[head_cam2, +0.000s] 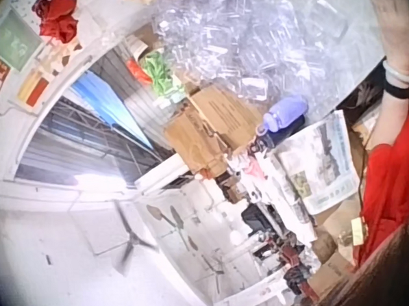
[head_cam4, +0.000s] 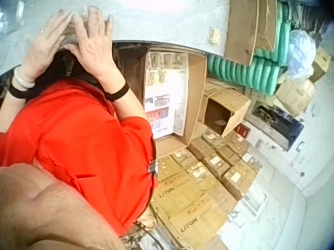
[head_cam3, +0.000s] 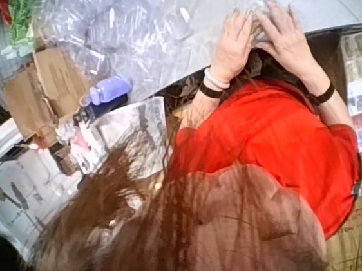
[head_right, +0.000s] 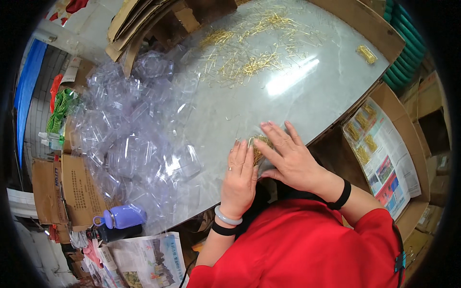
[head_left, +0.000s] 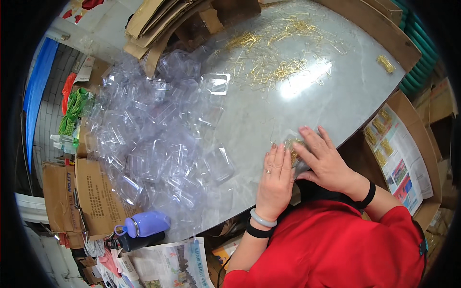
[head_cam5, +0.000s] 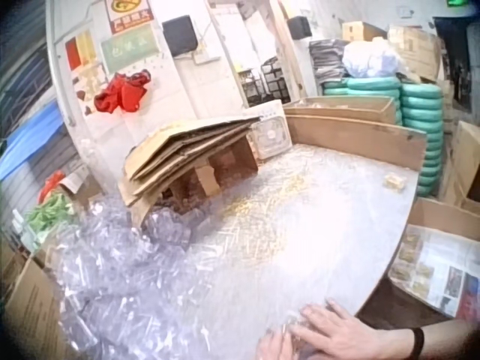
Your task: The recorder is sorting small gold-colored metal pins and placing them into clear plastic containers at a workstation.
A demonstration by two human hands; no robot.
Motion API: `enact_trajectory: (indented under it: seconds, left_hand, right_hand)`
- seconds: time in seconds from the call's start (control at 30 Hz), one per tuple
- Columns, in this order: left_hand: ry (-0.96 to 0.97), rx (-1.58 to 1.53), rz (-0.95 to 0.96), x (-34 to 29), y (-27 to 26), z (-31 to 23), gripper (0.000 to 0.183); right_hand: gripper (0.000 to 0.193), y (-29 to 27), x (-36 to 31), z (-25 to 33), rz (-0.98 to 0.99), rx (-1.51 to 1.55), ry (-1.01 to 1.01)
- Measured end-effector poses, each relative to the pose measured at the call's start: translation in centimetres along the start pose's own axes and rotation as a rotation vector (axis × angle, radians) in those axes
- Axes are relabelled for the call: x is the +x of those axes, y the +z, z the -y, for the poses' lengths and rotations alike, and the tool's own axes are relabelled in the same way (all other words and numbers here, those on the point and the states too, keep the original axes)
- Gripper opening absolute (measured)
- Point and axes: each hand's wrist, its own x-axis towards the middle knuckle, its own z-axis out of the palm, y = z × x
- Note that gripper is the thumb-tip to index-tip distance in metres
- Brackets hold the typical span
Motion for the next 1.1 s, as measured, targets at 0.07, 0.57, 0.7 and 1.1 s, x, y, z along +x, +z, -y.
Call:
enact_trajectory:
  seconds: [0.07, 0.57, 0.7, 1.1]
  left_hand:
    - [0.001, 0.007, 0.005, 0.2, -0.4, -0.4, 0.061]
    - [-0.190, -0.766, -0.150, -1.3, -0.8, 0.8, 0.132]
    - [-0.262, -0.820, -0.186, -0.9, -1.0, 0.6, 0.122]
    - [-0.120, -0.289, -0.089, -0.4, -1.2, 0.1, 0.095]
  right_hand:
    - [0.082, 0.5, -0.1, 0.1, -0.005, -0.078, -0.020]
    - [0.060, 1.1, 0.9, 1.5, -0.268, -0.094, 0.103]
    - [0.055, 0.3, 1.0, -0.4, -0.270, -0.222, 0.167]
    - [0.065, -0.3, 0.9, 0.5, -0.243, -0.115, 0.251]
